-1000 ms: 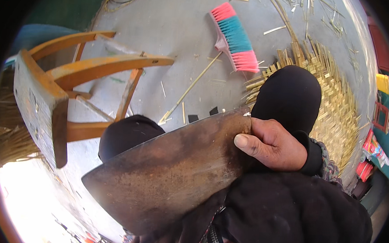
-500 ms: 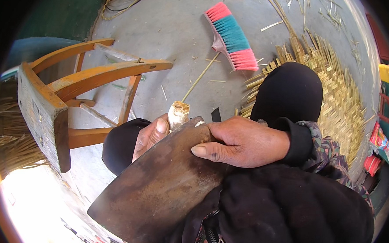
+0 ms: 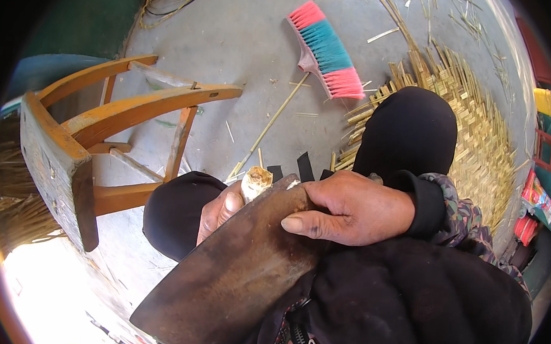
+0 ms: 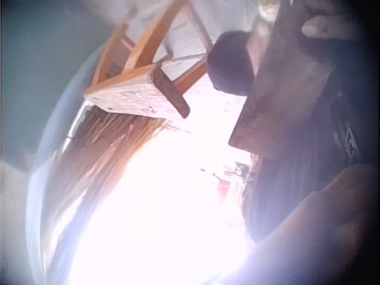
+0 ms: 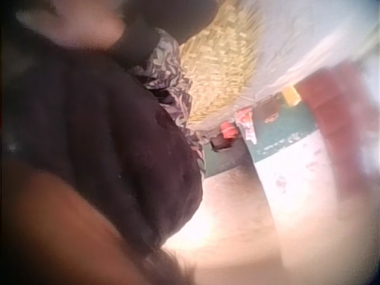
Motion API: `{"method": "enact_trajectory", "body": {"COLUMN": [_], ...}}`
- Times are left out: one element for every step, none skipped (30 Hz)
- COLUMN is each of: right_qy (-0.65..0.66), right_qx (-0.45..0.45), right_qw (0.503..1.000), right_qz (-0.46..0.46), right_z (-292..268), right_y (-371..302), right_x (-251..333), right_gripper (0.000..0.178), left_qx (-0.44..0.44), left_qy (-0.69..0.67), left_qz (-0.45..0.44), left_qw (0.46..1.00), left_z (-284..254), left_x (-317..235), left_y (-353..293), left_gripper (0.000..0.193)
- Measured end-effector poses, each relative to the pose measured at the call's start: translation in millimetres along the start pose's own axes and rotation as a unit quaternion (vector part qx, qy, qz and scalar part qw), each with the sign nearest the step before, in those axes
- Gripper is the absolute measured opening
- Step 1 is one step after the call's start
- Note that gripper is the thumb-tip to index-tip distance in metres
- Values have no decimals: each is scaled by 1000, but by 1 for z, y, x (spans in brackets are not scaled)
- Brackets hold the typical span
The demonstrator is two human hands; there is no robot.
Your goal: The person sits on the floor and uses a large knife to shave and shape a short bamboo stick held against a low wooden stool. They repeatedly scrape the stick to smooth its surface and remove shavings.
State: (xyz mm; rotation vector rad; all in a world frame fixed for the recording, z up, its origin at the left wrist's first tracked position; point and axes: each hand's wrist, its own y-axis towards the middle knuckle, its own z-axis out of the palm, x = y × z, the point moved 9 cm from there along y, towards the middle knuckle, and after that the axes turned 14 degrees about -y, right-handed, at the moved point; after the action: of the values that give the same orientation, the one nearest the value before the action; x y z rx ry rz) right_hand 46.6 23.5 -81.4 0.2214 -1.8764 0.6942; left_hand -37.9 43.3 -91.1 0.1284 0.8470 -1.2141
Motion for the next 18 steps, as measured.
{"method": "enact_trajectory", "body": {"right_qy": [8,15,5,-5,-16,-8,-1,6,-17,-40,-63,-3,60,122,65,35,6,-24], "right_qx": [1,1,4,6,8,-1,-11,-21,-9,4,16,-36,-85,-133,-81,-80,-79,-77], "right_qw": [1000,1000,1000,1000,1000,1000,1000,1000,1000,999,997,999,994,984,993,995,995,995], "right_qz": [-1,-2,1,5,10,8,6,3,17,29,41,26,14,1,59,57,54,52], "right_z": [0,0,1,1,2,1,-1,-3,-2,-4,-4,-11,-14,-20,-18,-19,-18,-17], "right_y": [1,1,1,1,0,0,0,0,-1,-3,-5,-7,-12,-17,-20,-19,-17,-14], "right_x": [1,1,1,0,0,1,3,4,3,2,1,0,-5,-7,-18,-15,-12,-9], "right_gripper": [57,57,57,57,57,57,57,56,56,55,54,48,42,36,36,40,44,49], "left_qx": [-2,-1,-5,-7,-11,-18,-23,-29,-38,-50,-68,-94,-128,-159,-176,-188,-198,-200], "left_qy": [6,13,14,16,17,19,19,26,29,30,32,26,13,1,-9,-19,-30,-40], "left_qz": [0,0,3,5,8,11,13,13,13,14,12,14,19,30,49,65,83,101], "left_qw": [1000,1000,1000,1000,1000,1000,999,999,999,998,997,995,992,987,983,980,976,974], "left_z": [-1,-1,-1,-2,-2,-3,-4,-6,-7,-9,-12,-18,-22,-30,-38,-43,-47,-49], "left_x": [0,1,1,1,1,1,1,3,4,5,8,12,13,11,6,1,-4,-12], "left_y": [-1,-4,-6,-6,-7,-7,-7,-8,-9,-11,-15,-20,-29,-34,-35,-33,-30,-22], "left_gripper": [40,40,40,40,40,40,40,40,40,40,40,40,40,40,40,40,40,40]}}
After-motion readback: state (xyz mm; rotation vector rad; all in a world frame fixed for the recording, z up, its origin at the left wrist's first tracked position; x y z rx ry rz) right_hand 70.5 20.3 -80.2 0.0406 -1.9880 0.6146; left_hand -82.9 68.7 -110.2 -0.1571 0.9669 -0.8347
